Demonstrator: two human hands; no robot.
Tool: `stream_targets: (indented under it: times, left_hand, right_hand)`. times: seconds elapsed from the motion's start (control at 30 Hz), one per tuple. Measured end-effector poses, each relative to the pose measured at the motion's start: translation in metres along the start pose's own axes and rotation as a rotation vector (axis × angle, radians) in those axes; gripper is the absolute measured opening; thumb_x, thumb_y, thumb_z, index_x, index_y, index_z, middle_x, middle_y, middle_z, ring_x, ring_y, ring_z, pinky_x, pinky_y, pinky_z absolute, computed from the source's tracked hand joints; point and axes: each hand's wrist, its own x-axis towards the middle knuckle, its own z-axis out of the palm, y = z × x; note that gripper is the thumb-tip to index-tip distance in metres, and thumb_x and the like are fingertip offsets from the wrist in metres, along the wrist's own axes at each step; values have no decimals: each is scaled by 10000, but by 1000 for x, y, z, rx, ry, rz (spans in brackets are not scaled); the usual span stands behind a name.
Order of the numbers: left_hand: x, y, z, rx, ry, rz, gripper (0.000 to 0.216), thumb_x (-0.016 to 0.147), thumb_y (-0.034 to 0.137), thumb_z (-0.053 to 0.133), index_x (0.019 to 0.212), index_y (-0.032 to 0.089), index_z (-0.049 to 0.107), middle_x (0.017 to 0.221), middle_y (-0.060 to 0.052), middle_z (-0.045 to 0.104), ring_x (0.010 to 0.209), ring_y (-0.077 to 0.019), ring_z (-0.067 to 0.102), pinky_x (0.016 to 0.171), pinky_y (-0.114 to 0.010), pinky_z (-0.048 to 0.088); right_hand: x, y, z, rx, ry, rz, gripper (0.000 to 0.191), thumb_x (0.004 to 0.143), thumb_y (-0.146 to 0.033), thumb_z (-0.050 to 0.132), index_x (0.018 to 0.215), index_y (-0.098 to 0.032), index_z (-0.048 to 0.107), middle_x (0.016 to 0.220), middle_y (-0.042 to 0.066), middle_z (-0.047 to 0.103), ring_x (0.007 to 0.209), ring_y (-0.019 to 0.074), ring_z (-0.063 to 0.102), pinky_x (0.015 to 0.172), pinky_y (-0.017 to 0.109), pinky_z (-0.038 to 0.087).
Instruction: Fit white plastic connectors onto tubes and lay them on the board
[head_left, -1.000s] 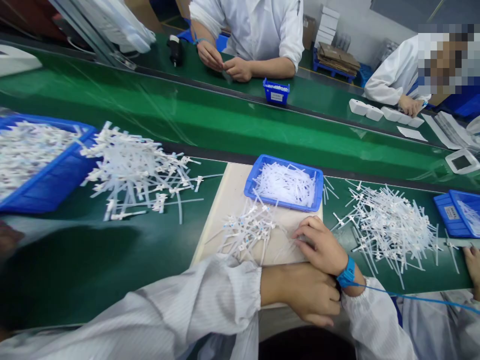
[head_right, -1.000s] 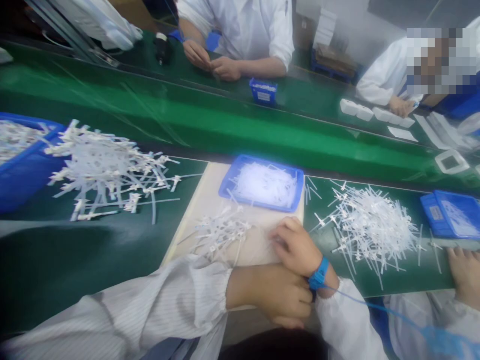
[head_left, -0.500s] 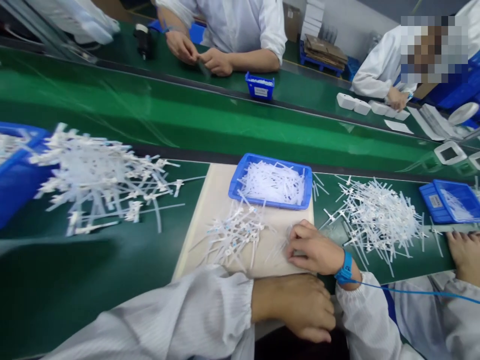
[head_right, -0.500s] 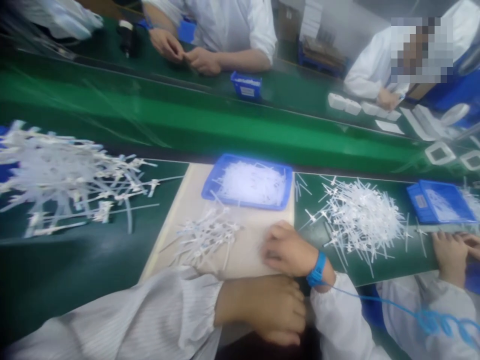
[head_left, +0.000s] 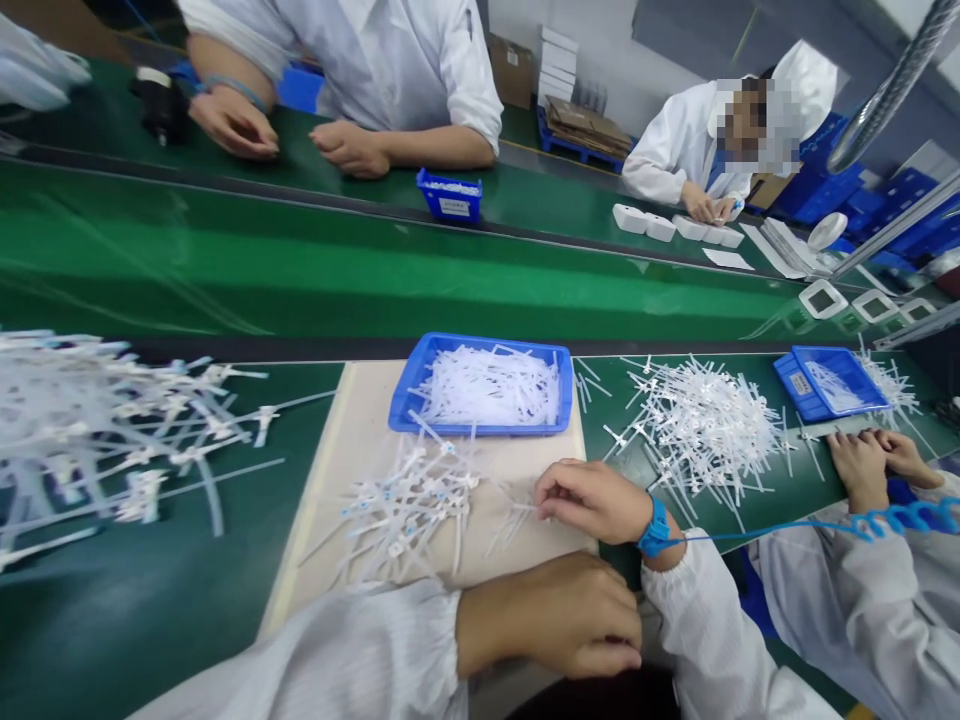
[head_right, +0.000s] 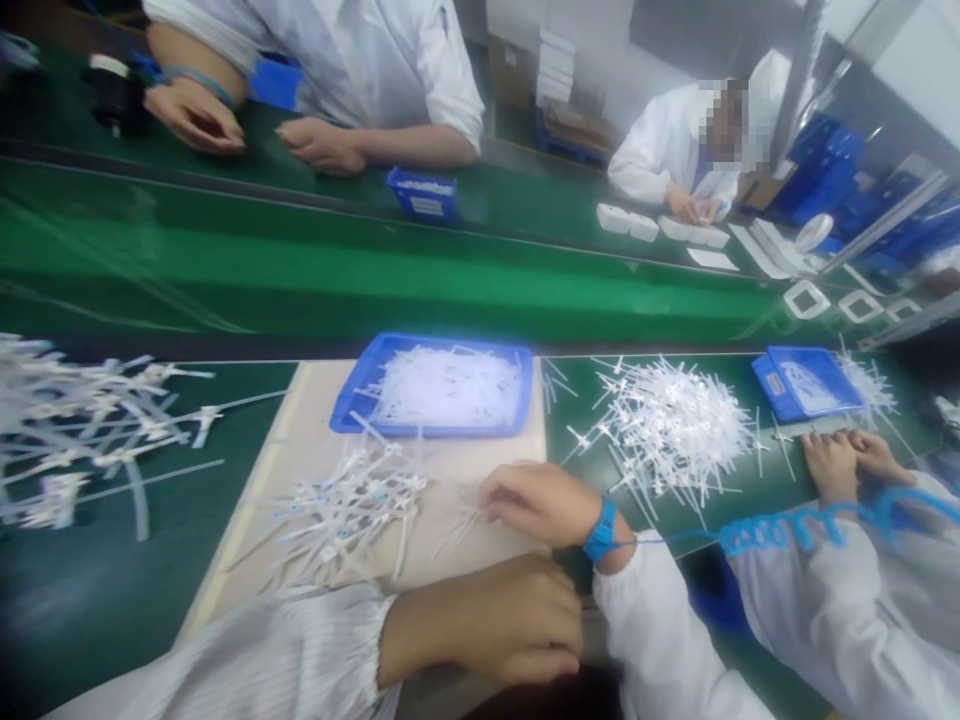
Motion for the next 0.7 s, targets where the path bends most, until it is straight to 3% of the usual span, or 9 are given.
stream_targets:
  times: [0.17, 0.3, 0.4, 0.6, 0.7]
  left_hand:
    - [1, -2, 1, -18, 2, 19, 225, 1072, 312, 641, 888, 214, 724, 761, -13, 741, 669, -164, 663, 653, -295, 457]
    - [0, -3, 2, 18, 9, 23, 223, 1066, 309, 650, 877, 210, 715, 785, -8, 752, 685, -160, 669, 656, -300, 463]
    - [-1, -4, 3, 56, 10, 10, 205, 1058, 312, 665, 887, 217, 727, 811, -9, 767, 713, -163, 688, 668, -301, 481]
    - [-1, -4, 3, 49, 14, 9, 207, 1057, 310, 668, 885, 214, 730, 819, -17, 776, 719, -164, 701, 672, -294, 490]
    - [0, -4, 3, 44, 23, 16, 213, 1059, 299, 665, 875, 212, 725, 819, -17, 773, 718, -163, 700, 675, -290, 490]
  right_hand:
    - [-6, 5, -5, 32, 197, -50, 359, 1000, -66, 474, 1027, -228, 794, 1034, 55, 790, 980, 192, 749, 940, 331, 609]
    - [-33, 23, -16, 27, 529, 64, 325, 1006, -126, 523, 1085, -235, 819, 977, 51, 796, 932, 207, 756, 897, 361, 615]
    - [-53, 41, -21, -17, 720, 179, 263, 1032, -208, 574, 1152, -243, 806, 1052, 69, 814, 1008, 235, 767, 938, 399, 613]
    - [-56, 58, -12, -273, 765, 318, 237, 995, -279, 636, 1165, -216, 789, 972, 61, 768, 802, 211, 683, 798, 360, 584]
    - [-52, 60, -9, -342, 766, 331, 214, 982, -273, 638, 1138, -215, 772, 924, 49, 728, 807, 219, 662, 797, 361, 570]
